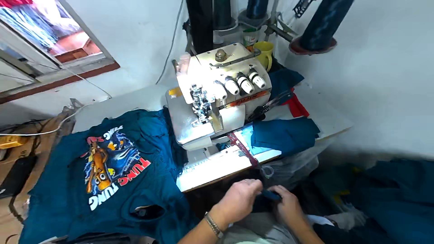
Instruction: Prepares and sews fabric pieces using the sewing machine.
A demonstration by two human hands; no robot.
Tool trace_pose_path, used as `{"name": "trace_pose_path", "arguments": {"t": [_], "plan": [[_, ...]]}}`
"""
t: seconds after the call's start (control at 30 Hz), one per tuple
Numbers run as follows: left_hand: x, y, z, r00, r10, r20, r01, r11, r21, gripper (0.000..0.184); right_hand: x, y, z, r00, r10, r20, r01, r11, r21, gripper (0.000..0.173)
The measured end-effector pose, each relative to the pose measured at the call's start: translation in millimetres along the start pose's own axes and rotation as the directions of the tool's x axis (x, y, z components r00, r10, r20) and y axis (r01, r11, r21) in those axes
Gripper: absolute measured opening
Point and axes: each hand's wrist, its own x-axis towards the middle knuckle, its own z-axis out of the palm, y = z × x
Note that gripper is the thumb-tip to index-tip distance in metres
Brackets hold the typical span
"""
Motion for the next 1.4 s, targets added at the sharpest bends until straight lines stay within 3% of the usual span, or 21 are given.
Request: {"name": "trace_pose_path", "arguments": {"t": [0.07, 0.17, 0.23, 0.3, 0.4, 0.5, 0.57, 0.63, 0.7, 0.77, 0.83, 0.87, 0.97, 1.03, 1.1, 1.17, 1.27, 1.33, 1.4], "plan": [[3, 6, -9, 0.995, 0.010, -0.103, -0.018, 0.997, -0.080, 0.019, 2, -1, -26, 0.997, 0.062, -0.034, -0.065, 0.992, -0.104, 0.027], [-4, 10, -35, 0.973, -0.059, -0.223, -0.007, 0.958, -0.286, 0.018, -2, -33, -75, 0.995, 0.024, -0.093, -0.031, 0.997, -0.068, 0.026], [-20, 15, -58, 0.948, -0.122, -0.293, -0.002, 0.921, -0.388, 0.022, 1, -66, -92, 0.989, -0.096, -0.115, 0.096, 0.995, 0.002, 0.026], [-46, 17, -88, 0.893, -0.150, -0.424, -0.026, 0.923, -0.383, 0.021, 15, -99, -86, 0.947, -0.313, -0.074, 0.317, 0.947, 0.053, 0.025], [-107, 19, -153, 0.750, -0.168, -0.639, 0.047, 0.978, -0.203, 0.019, 50, -158, -30, 0.758, -0.653, 0.014, 0.642, 0.749, 0.164, 0.025], [-179, 41, -215, 0.652, -0.033, -0.758, 0.127, 0.990, 0.066, 0.020, 75, -238, 28, 0.530, -0.842, 0.103, 0.743, 0.519, 0.422, 0.024], [-218, 66, -233, 0.667, 0.024, -0.745, 0.133, 0.979, 0.151, 0.021, 86, -278, 63, 0.407, -0.913, -0.018, 0.779, 0.337, 0.530, 0.021], [-244, 91, -233, 0.746, -0.018, -0.666, 0.167, 0.973, 0.160, 0.021, 90, -301, 87, 0.346, -0.930, -0.123, 0.792, 0.219, 0.570, 0.020], [-254, 97, -219, 0.811, -0.096, -0.576, 0.182, 0.979, 0.093, 0.020, 92, -302, 103, 0.332, -0.935, -0.125, 0.813, 0.217, 0.540, 0.022], [-256, 78, -200, 0.876, -0.181, -0.447, 0.214, 0.977, 0.023, 0.024, 95, -288, 110, 0.371, -0.928, 0.020, 0.819, 0.337, 0.465, 0.024], [-251, 45, -186, 0.904, -0.264, -0.336, 0.289, 0.957, 0.024, 0.027, 97, -275, 107, 0.457, -0.850, 0.262, 0.744, 0.527, 0.411, 0.025], [-244, 28, -182, 0.888, -0.294, -0.353, 0.329, 0.943, 0.042, 0.027, 99, -270, 105, 0.493, -0.808, 0.324, 0.707, 0.589, 0.392, 0.025], [-205, -12, -183, 0.752, -0.273, -0.600, 0.401, 0.912, 0.088, 0.025, 98, -263, 99, 0.575, -0.749, 0.329, 0.647, 0.663, 0.377, 0.028], [-173, -29, -192, 0.680, -0.256, -0.687, 0.480, 0.863, 0.154, 0.026, 97, -263, 99, 0.635, -0.721, 0.279, 0.619, 0.690, 0.375, 0.034], [-148, -38, -203, 0.675, -0.370, -0.639, 0.617, 0.758, 0.213, 0.032, 96, -270, 98, 0.724, -0.620, 0.303, 0.517, 0.778, 0.357, 0.035], [-130, -43, -212, 0.650, -0.535, -0.540, 0.727, 0.644, 0.237, 0.036, 99, -283, 93, 0.779, -0.429, 0.457, 0.304, 0.896, 0.323, 0.032], [-126, -47, -216, 0.645, -0.583, -0.494, 0.744, 0.628, 0.229, 0.023, 107, -295, 95, 0.688, -0.220, 0.691, -0.035, 0.942, 0.335, 0.023], [-130, -50, -216, 0.654, -0.548, -0.522, 0.718, 0.667, 0.200, 0.018, 110, -299, 97, 0.619, -0.181, 0.764, -0.185, 0.912, 0.366, 0.020], [-137, -55, -215, 0.676, -0.465, -0.572, 0.655, 0.734, 0.177, 0.015, 110, -305, 99, 0.610, -0.162, 0.775, -0.292, 0.863, 0.411, 0.016]]}}
